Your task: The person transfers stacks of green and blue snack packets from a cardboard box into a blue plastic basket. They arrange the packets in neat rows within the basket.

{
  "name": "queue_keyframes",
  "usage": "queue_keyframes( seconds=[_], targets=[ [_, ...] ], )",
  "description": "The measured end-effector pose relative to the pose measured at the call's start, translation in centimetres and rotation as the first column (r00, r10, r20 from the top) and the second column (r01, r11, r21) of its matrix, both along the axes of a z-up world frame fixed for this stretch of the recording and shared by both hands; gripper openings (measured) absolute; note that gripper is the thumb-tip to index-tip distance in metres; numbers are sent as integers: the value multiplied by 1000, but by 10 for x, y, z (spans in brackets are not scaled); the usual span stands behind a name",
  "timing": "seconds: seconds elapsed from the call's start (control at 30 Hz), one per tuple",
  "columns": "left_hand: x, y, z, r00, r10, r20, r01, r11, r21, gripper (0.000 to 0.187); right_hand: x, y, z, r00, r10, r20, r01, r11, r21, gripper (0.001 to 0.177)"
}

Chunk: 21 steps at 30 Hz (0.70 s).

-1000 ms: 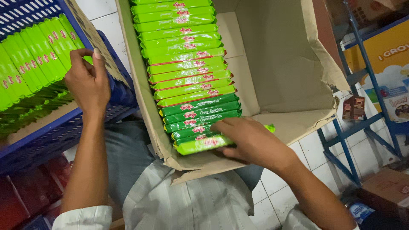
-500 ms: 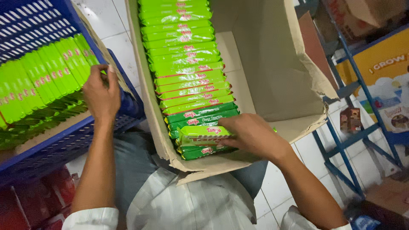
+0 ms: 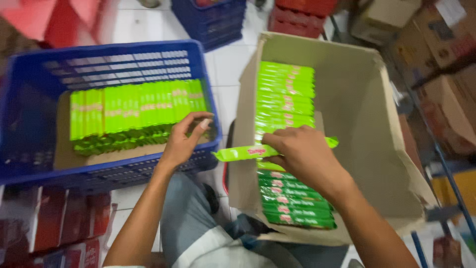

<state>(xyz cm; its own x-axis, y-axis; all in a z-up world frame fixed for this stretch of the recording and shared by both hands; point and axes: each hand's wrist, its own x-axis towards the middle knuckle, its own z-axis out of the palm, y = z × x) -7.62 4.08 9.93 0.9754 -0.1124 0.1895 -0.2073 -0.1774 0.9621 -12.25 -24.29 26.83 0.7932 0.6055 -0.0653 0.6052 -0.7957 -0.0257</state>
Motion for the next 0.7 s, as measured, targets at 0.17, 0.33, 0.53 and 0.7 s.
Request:
queue_keyframes(
  seconds=[0.17,0.33,0.53,0.7],
  targets=[
    [-39,50,106,971,-207,-117,218,972,88,56,54,95,-34,989,143,-34,-146,984,-104,24],
    [-49,101,106,966,-93,-240,228,743,629,68,97,176,-93,960,278,15,-274,953,-127,30],
    [-50,157,71,982,153,-107,-17,648,762,36,121,246,-127,915,402,42,-398,914,-79,41],
    [-41,213,52,945,311,-101,-120,615,779,36,131,247,-113,902,384,196,-421,882,210,86]
  ],
)
